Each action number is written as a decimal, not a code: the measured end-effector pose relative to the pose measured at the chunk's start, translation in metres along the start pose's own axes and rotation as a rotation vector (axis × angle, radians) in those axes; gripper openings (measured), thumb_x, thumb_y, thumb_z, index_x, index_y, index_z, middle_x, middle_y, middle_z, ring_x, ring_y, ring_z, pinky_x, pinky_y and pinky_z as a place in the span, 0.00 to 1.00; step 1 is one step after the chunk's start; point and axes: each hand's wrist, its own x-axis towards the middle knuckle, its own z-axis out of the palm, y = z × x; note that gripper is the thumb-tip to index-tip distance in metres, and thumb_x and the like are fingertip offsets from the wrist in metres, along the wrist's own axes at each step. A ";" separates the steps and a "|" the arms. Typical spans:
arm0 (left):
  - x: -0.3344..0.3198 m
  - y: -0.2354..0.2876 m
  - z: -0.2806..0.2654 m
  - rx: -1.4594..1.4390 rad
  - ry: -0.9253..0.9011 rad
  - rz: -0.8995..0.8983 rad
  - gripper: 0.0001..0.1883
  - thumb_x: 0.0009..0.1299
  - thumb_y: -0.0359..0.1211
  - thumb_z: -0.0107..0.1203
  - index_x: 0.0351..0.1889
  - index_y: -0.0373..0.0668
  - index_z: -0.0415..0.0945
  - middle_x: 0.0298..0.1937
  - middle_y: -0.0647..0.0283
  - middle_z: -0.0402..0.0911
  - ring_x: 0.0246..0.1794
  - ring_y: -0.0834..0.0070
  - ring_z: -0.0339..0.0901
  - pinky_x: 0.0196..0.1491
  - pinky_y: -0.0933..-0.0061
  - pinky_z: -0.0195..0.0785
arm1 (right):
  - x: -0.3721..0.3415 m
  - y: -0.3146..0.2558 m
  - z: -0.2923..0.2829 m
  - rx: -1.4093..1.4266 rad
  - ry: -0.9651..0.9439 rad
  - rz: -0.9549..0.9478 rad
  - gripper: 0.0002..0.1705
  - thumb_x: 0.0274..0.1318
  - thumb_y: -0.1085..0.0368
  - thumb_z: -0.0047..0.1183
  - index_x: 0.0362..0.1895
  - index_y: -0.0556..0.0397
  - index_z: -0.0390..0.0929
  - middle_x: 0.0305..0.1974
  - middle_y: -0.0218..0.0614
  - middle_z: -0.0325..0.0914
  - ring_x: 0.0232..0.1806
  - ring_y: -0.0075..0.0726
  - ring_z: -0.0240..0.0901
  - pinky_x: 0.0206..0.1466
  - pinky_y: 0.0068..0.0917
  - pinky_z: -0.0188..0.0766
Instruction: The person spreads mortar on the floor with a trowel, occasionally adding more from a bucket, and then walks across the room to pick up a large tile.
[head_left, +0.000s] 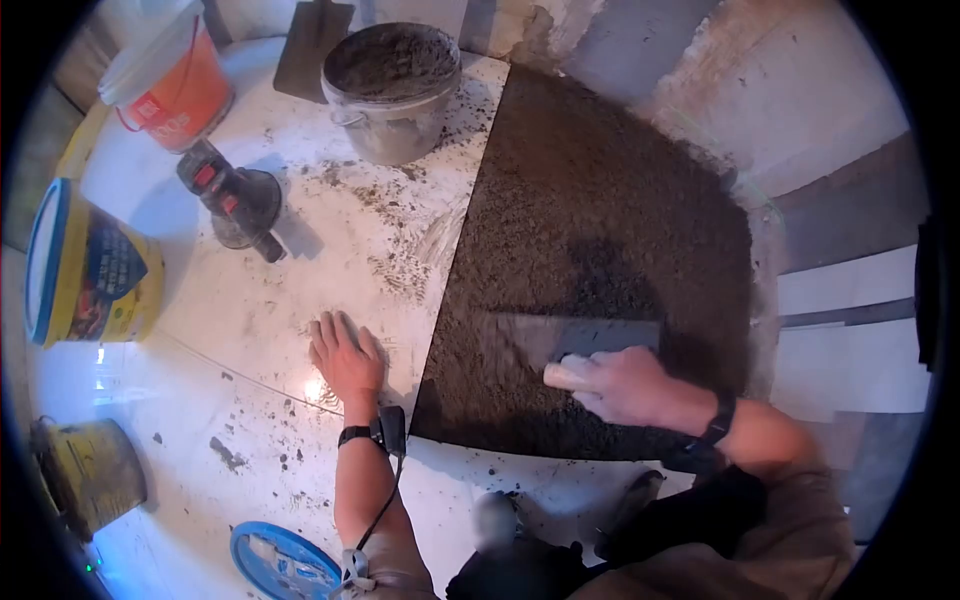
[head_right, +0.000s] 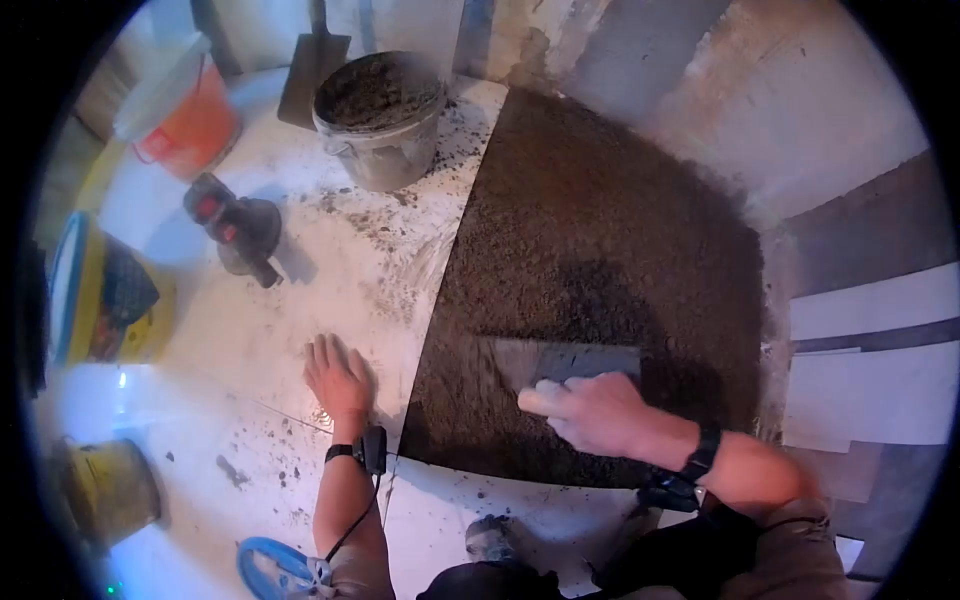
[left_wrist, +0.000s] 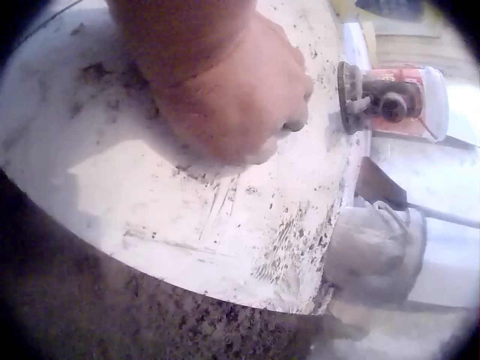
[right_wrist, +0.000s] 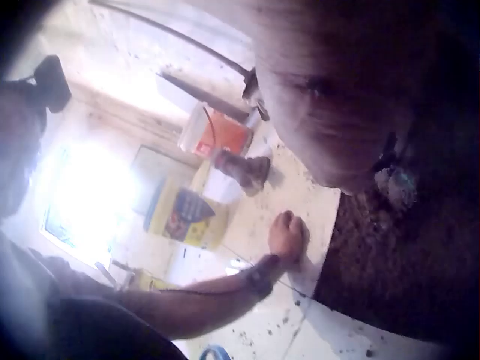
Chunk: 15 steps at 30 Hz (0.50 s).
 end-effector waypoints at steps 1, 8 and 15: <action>0.000 -0.005 -0.001 0.002 0.023 0.008 0.25 0.69 0.40 0.48 0.60 0.36 0.69 0.66 0.49 0.66 0.70 0.52 0.56 0.69 0.51 0.47 | -0.003 -0.002 0.011 -0.066 -0.093 0.026 0.23 0.51 0.57 0.58 0.51 0.49 0.73 0.32 0.43 0.79 0.32 0.53 0.78 0.34 0.43 0.75; -0.070 -0.023 -0.037 -0.206 -0.048 -0.076 0.17 0.71 0.35 0.48 0.51 0.33 0.75 0.51 0.44 0.76 0.53 0.48 0.71 0.58 0.57 0.64 | -0.038 0.039 0.084 0.726 -0.056 0.356 0.23 0.52 0.55 0.56 0.43 0.60 0.68 0.28 0.48 0.77 0.28 0.47 0.77 0.32 0.42 0.71; -0.157 0.021 -0.056 -0.360 0.005 -0.091 0.14 0.70 0.31 0.50 0.49 0.30 0.75 0.48 0.44 0.78 0.51 0.49 0.73 0.56 0.59 0.65 | -0.057 0.028 0.176 0.451 -0.031 0.029 0.16 0.49 0.59 0.53 0.40 0.54 0.68 0.24 0.47 0.77 0.31 0.59 0.77 0.34 0.52 0.70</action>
